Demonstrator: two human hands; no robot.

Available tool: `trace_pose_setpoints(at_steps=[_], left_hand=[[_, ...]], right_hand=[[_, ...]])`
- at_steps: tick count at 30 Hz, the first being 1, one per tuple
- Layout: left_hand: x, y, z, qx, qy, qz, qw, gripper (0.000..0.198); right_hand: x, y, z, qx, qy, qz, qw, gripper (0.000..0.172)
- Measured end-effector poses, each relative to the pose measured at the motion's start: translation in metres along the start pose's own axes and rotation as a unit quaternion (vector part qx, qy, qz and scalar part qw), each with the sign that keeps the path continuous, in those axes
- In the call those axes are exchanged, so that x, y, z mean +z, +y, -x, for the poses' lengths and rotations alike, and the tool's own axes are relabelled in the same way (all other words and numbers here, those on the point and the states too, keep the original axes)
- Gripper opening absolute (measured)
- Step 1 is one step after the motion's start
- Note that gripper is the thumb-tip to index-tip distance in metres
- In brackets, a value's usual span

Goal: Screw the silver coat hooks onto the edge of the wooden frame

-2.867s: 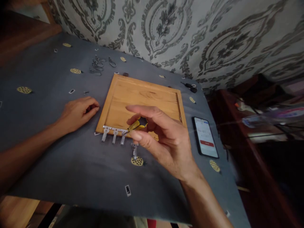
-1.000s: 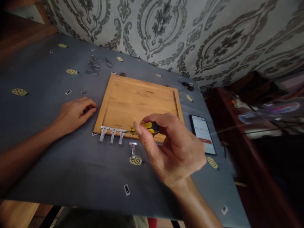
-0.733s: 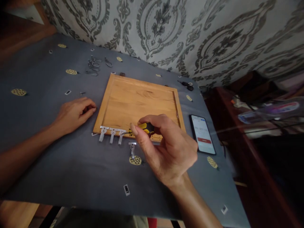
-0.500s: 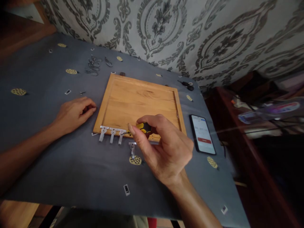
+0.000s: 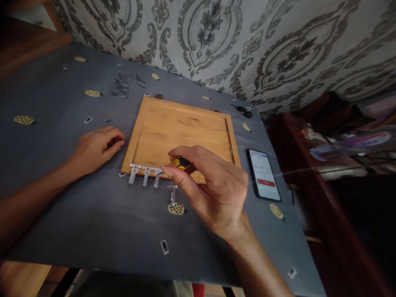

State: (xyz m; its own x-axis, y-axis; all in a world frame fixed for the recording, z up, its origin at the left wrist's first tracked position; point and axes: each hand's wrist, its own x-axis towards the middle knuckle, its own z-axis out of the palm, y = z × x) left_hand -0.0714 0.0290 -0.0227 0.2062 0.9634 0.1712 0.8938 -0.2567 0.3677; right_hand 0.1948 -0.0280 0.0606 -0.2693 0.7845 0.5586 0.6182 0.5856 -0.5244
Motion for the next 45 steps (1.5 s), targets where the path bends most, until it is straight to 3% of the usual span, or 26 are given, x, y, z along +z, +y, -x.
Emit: trace_pose_setpoints(at_steps=[8, 13, 20, 26, 45], left_hand=[[0.0, 0.0, -0.001, 0.002, 0.001, -0.013, 1.0, 0.017], [0.001, -0.002, 0.0, 0.008, 0.001, -0.01, 1.0, 0.016], [0.0, -0.001, -0.001, 0.009, -0.003, -0.027, 1.0, 0.014], [0.0, 0.001, 0.0, 0.007, -0.008, -0.017, 1.0, 0.016], [0.0, -0.001, 0.0, 0.007, -0.014, -0.021, 1.0, 0.017]], right_hand=[[-0.005, 0.002, -0.005, -0.057, -0.026, 0.023, 0.998, 0.007], [-0.005, 0.004, -0.003, -0.049, -0.028, -0.005, 0.998, 0.01], [-0.001, -0.003, 0.002, 0.013, 0.096, -0.078, 0.992, 0.018], [0.012, -0.003, 0.003, 0.002, 0.035, -0.046, 0.998, 0.016], [0.012, -0.004, 0.003, -0.028, 0.0, -0.04, 0.999, 0.012]])
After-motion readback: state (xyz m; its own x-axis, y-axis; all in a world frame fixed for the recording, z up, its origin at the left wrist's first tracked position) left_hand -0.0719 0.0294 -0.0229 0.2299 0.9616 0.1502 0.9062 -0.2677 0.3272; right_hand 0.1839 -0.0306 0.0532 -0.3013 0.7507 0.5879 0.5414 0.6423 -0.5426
